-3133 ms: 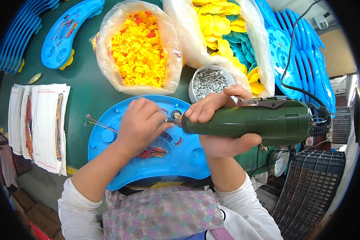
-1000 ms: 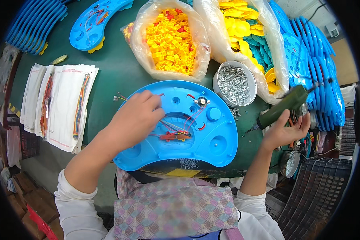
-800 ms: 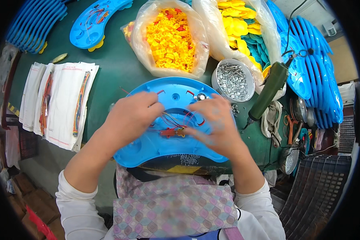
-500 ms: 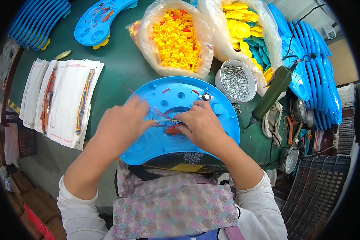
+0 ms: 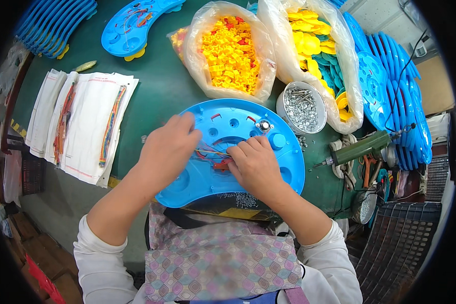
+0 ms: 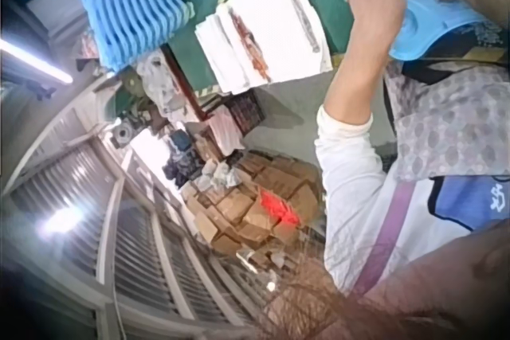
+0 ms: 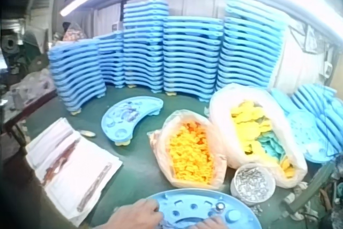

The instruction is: The person assembles small electronic components on a blue plastic tray using a green electric screwdriver. They place star-shaped plastic pieces and wires into the tray, then use the screwdriver to fasten screws into the components. The person repeats this process with multiple units, organizing parts from nearby bags and containers.

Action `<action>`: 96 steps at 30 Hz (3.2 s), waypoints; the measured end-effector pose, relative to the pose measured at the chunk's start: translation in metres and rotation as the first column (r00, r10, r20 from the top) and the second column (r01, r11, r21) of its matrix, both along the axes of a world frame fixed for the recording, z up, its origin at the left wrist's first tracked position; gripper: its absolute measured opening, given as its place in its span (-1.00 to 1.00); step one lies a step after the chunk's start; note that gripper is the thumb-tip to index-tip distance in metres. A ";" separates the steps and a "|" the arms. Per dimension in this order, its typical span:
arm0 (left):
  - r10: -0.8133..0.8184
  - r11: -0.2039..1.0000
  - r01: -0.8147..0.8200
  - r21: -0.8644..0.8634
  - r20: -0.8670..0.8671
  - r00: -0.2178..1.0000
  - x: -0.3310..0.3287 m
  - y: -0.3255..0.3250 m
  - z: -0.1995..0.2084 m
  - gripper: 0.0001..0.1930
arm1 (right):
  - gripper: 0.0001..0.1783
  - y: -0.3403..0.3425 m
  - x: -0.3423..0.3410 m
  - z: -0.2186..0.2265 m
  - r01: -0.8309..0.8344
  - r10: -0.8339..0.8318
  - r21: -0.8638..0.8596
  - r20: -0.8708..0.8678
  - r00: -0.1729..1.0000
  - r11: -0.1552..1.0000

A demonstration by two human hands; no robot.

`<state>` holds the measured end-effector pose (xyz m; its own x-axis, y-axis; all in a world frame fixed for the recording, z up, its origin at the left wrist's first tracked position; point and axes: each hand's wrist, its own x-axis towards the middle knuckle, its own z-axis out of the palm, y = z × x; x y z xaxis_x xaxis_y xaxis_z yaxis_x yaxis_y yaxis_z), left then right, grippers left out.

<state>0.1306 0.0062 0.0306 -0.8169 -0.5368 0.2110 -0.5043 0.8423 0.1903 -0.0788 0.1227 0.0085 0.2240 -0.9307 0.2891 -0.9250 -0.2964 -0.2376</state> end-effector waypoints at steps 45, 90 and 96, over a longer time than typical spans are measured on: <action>0.485 -0.070 0.108 0.992 -0.061 0.872 -0.030 0.018 0.004 -0.70 | -0.67 -0.039 -0.028 0.026 -0.319 0.326 -0.345 -0.041 0.945 0.883; 0.275 0.961 -0.257 0.100 -0.282 0.919 -0.034 0.030 -0.032 -0.64 | -0.85 -0.069 -0.030 0.010 -0.220 0.216 0.048 0.064 0.974 0.974; 0.215 0.976 -0.219 -0.003 -0.188 0.959 -0.038 0.032 -0.030 -0.71 | -0.81 -0.064 -0.047 0.006 -0.052 0.052 -0.121 -0.005 0.999 0.991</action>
